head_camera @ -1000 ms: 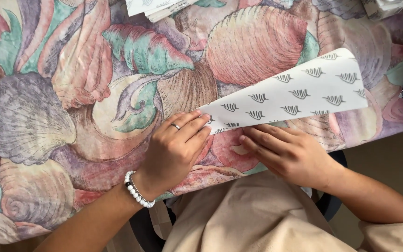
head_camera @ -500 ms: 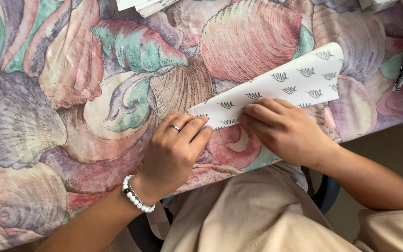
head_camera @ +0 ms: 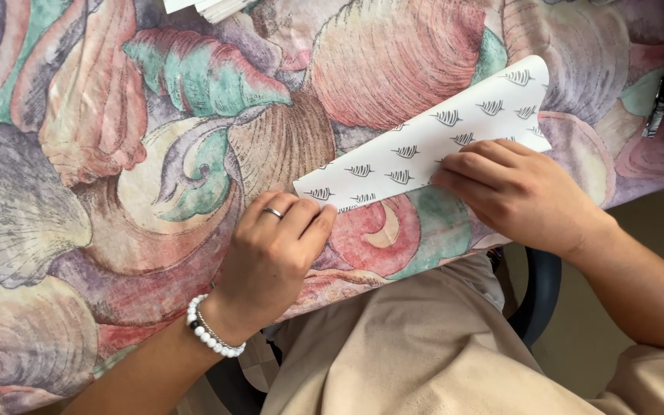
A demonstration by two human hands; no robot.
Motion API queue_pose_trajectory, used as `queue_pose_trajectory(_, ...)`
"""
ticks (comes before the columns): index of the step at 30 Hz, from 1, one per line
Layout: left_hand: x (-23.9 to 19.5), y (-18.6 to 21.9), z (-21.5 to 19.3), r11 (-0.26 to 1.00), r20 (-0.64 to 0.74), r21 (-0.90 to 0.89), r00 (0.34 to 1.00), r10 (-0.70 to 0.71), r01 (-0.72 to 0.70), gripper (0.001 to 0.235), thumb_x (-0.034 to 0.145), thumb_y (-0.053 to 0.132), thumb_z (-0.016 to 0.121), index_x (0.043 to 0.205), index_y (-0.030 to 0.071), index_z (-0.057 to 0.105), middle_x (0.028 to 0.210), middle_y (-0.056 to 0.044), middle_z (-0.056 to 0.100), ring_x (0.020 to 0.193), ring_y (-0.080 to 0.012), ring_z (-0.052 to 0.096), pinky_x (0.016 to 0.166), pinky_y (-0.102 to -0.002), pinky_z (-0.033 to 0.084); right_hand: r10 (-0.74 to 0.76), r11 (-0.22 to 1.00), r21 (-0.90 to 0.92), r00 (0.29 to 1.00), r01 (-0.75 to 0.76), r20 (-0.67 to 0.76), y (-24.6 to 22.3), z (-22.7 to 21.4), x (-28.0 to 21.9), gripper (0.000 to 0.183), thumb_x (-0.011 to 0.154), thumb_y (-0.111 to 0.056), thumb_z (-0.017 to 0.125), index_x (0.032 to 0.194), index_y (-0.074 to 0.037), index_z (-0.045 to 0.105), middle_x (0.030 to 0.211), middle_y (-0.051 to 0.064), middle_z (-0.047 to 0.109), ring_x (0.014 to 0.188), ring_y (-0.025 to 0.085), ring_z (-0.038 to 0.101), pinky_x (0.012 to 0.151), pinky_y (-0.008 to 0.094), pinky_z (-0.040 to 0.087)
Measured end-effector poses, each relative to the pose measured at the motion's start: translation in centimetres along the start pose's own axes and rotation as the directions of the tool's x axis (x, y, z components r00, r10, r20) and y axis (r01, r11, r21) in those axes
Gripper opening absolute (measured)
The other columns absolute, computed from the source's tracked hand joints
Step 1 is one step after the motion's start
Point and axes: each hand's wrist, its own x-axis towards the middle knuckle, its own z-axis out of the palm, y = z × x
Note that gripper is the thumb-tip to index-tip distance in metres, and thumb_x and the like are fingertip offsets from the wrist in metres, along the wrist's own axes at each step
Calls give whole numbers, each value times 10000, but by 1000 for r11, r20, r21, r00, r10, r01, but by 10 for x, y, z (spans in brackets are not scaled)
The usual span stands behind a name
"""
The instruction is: Cutting and folding printed packaging paper into specific shapes on a table.
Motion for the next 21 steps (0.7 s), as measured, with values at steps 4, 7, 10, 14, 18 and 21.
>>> queue_pose_trajectory(4, 1, 3, -1, 999, 25, 6, 999, -40, 40, 136, 938, -52, 689, 1039, 12, 752, 933, -94, 684, 833, -268, 623, 904, -464, 576, -14, 1000, -23, 1000, 14, 0, 3, 3, -5, 225, 1015, 25, 560, 1194, 10, 697, 1183, 128, 614, 908, 261, 620, 860, 399, 563)
queue_pose_trajectory(7, 0, 5, 0, 998, 24, 50, 999, -37, 36, 139, 942, -55, 672, 1035, 17, 747, 948, -96, 670, 818, -271, 598, 883, -465, 570, -15, 999, -53, 1000, 15, -10, 3, 3, -6, 229, 1019, 34, 565, 1205, 1, 694, 1185, 116, 605, 946, 257, 631, 869, 392, 566)
queue_pose_trajectory(10, 2, 7, -2, 998, 21, 45, 999, -35, 34, 139, 959, -54, 644, 1032, 11, 744, 916, -87, 660, 801, -266, 582, 840, -441, 545, -23, 998, -65, 999, 21, -33, 2, 1, -5, 209, 1025, 37, 560, 1187, 25, 693, 1166, 139, 612, 933, 269, 639, 838, 394, 570)
queue_pose_trajectory(14, 2, 7, -2, 999, 21, 15, 999, -40, 40, 139, 963, -42, 635, 1034, 1, 746, 942, -97, 681, 811, -270, 590, 843, -440, 537, -21, 997, -74, 999, 18, -30, 5, -2, -8, 219, 1028, 23, 579, 1207, 8, 705, 1175, 128, 627, 959, 263, 654, 853, 393, 579)
queue_pose_trajectory(18, 2, 6, -2, 999, 29, 2, 999, -42, 42, 212, 952, -59, 584, 1058, 19, 751, 929, -98, 669, 818, -288, 594, 860, -461, 533, -23, 997, -80, 999, 19, -48, 6, -4, -7, 163, 1032, -21, 618, 1163, 8, 710, 1139, 132, 630, 939, 261, 660, 853, 395, 582)
queue_pose_trajectory(21, 5, 7, -3, 999, 39, 20, 999, -26, 26, 203, 953, -59, 574, 1043, 14, 741, 910, -94, 659, 811, -282, 583, 849, -447, 527, -36, 998, -49, 997, 33, -67, 4, -1, -3, 169, 1026, -27, 621, 1165, 4, 712, 1135, 132, 645, 962, 263, 668, 855, 392, 581)
